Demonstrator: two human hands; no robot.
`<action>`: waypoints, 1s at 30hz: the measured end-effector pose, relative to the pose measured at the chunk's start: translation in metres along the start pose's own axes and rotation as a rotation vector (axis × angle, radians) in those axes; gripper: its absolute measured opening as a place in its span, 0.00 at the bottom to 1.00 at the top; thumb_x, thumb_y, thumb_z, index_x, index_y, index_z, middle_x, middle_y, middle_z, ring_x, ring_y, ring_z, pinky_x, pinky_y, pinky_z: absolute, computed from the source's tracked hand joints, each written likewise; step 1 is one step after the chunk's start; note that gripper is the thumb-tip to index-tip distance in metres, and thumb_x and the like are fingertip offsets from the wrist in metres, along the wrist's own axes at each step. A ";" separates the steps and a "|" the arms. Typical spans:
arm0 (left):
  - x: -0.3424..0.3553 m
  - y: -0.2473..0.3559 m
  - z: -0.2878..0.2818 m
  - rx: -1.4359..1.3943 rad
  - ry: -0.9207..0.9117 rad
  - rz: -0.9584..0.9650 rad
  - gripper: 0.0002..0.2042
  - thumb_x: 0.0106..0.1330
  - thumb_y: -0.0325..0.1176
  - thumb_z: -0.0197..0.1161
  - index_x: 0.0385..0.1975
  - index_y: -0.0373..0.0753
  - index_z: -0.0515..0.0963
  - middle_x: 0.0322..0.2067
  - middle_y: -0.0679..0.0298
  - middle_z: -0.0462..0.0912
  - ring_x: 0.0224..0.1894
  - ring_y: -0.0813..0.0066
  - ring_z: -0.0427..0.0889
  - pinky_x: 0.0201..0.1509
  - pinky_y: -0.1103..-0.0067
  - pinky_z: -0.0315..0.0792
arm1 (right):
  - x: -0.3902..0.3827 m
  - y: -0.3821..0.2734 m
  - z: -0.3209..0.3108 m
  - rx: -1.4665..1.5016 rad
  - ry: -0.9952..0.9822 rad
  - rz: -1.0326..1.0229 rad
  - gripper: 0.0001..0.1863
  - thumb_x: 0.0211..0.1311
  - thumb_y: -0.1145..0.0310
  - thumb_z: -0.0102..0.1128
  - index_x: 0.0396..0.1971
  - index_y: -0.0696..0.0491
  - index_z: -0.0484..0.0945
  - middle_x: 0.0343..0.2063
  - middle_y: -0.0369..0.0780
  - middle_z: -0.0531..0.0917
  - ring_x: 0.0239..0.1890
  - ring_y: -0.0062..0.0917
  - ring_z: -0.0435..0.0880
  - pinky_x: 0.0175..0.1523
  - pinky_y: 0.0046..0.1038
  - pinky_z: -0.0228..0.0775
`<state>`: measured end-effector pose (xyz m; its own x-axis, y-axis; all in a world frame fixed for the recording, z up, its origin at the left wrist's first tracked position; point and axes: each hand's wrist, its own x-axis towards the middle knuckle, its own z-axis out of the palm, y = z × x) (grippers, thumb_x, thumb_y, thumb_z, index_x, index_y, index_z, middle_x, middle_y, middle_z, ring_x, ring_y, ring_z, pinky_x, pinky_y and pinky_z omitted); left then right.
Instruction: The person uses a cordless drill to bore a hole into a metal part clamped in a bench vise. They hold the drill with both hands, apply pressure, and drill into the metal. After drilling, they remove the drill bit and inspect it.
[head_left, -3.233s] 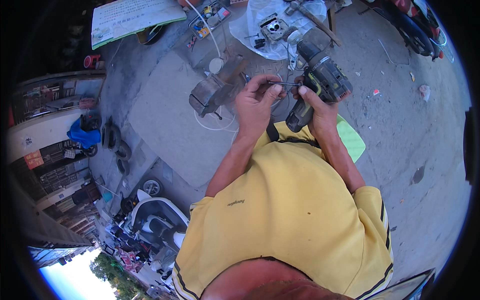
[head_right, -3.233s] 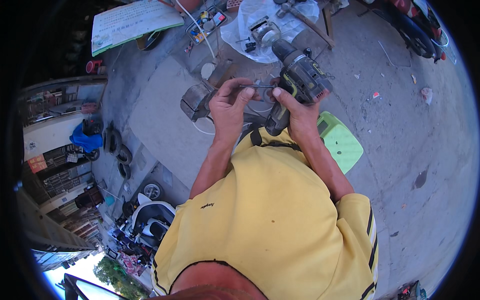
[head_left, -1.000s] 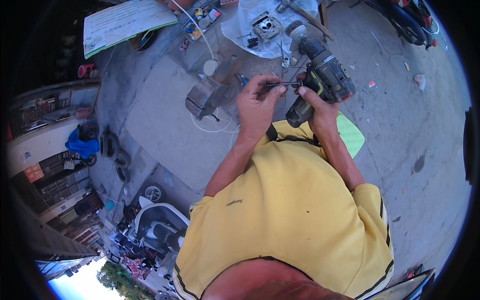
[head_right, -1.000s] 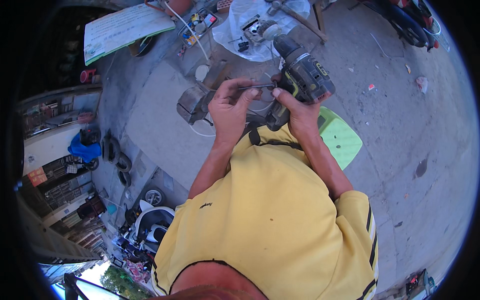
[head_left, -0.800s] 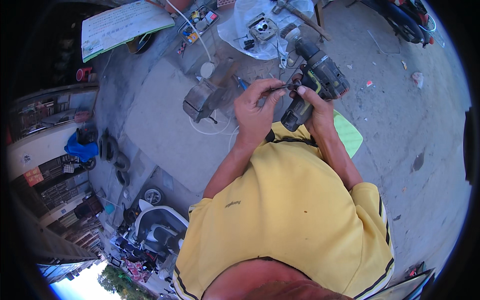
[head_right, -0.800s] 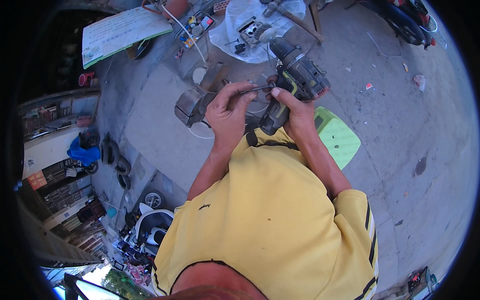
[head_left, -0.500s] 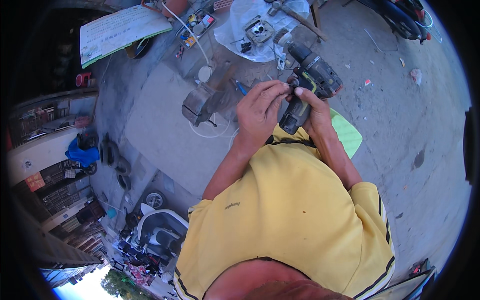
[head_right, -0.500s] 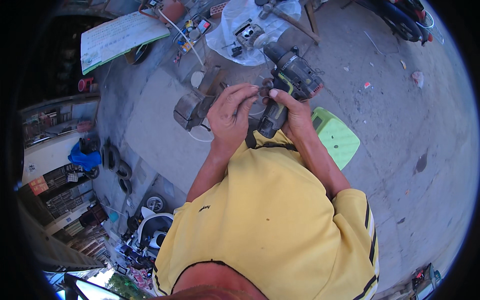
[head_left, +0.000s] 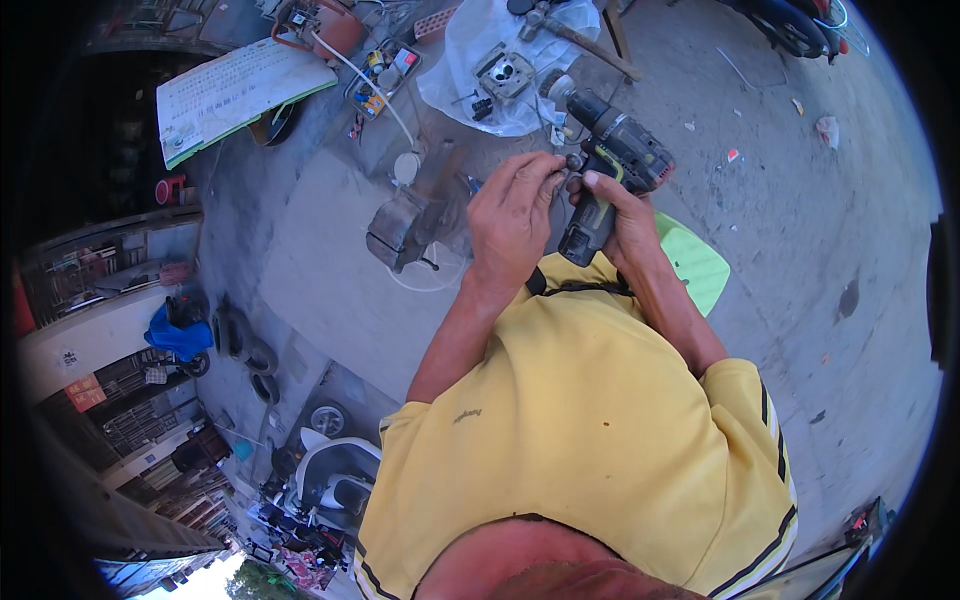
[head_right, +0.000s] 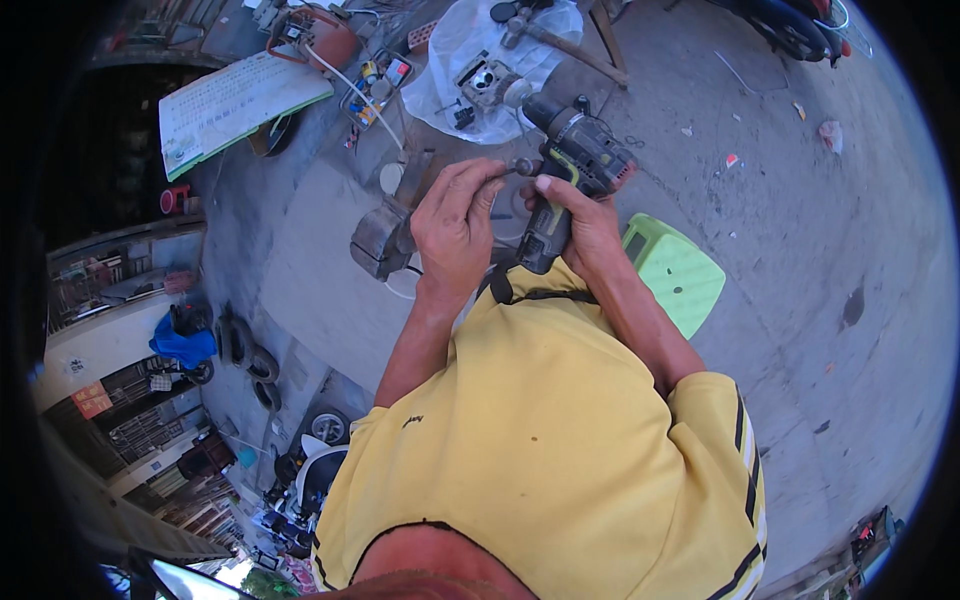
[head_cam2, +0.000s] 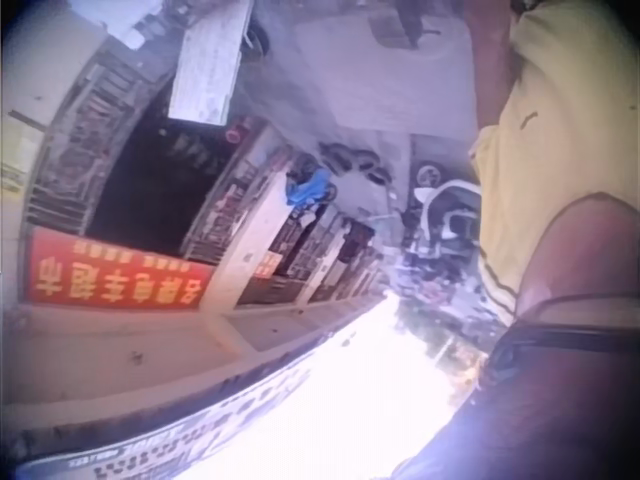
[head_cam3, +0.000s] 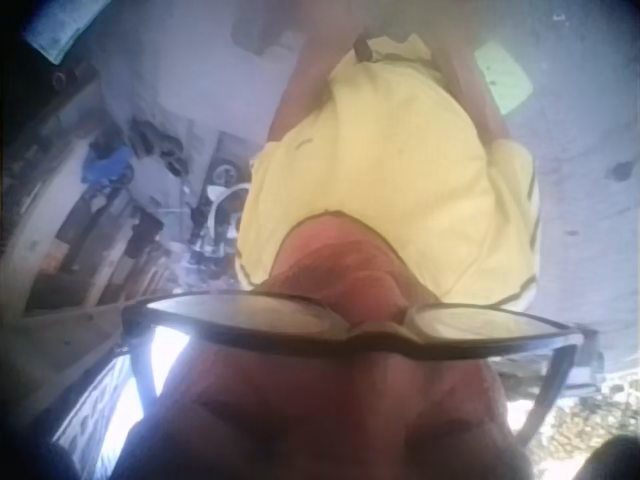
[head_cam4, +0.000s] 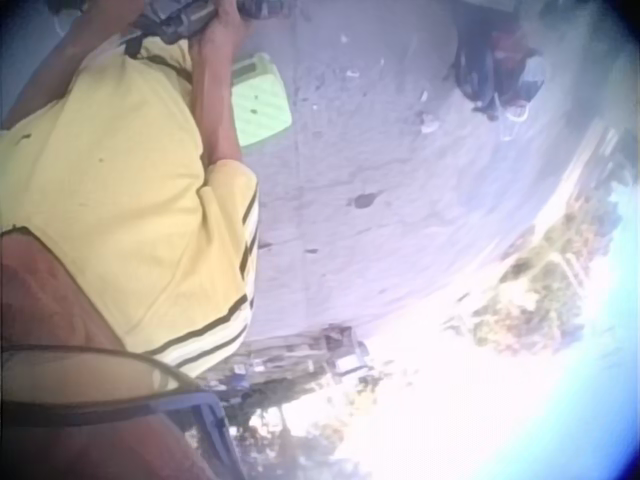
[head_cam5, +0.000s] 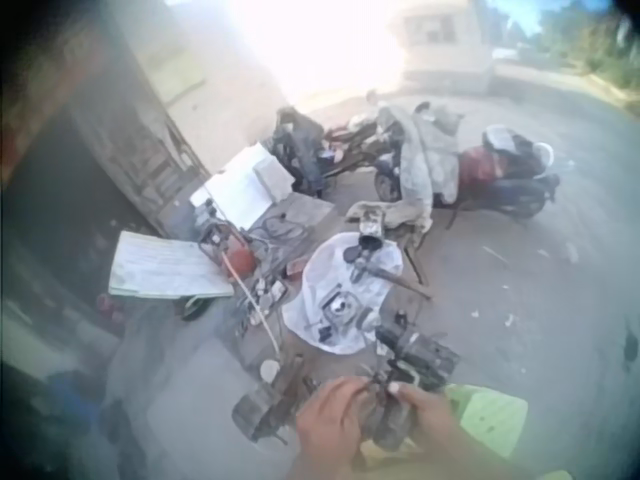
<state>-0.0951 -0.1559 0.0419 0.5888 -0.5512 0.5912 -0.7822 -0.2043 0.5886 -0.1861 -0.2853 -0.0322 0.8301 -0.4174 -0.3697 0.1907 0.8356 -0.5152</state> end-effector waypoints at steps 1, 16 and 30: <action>0.001 -0.001 0.001 0.005 -0.007 0.000 0.09 0.66 0.18 0.71 0.44 0.32 0.85 0.39 0.54 0.88 0.39 0.59 0.89 0.41 0.70 0.82 | 0.001 0.000 -0.002 0.002 0.005 0.002 0.24 0.62 0.79 0.72 0.58 0.61 0.76 0.43 0.44 0.87 0.38 0.32 0.89 0.43 0.32 0.83; 0.008 -0.005 0.005 0.019 -0.061 0.030 0.08 0.67 0.20 0.71 0.44 0.33 0.84 0.39 0.55 0.88 0.39 0.58 0.89 0.42 0.70 0.82 | 0.000 0.001 0.003 -0.048 0.058 -0.039 0.17 0.64 0.72 0.72 0.50 0.60 0.79 0.31 0.42 0.86 0.33 0.27 0.85 0.41 0.29 0.80; 0.008 -0.005 0.004 0.026 -0.079 0.018 0.07 0.67 0.22 0.71 0.43 0.32 0.84 0.37 0.55 0.88 0.38 0.58 0.89 0.41 0.70 0.81 | -0.002 0.001 0.006 -0.035 0.047 -0.038 0.16 0.64 0.72 0.72 0.49 0.60 0.79 0.31 0.41 0.86 0.33 0.27 0.86 0.41 0.29 0.80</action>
<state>-0.0876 -0.1630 0.0416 0.5574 -0.6172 0.5554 -0.7982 -0.2142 0.5631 -0.1850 -0.2815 -0.0271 0.7970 -0.4658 -0.3845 0.2031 0.8062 -0.5557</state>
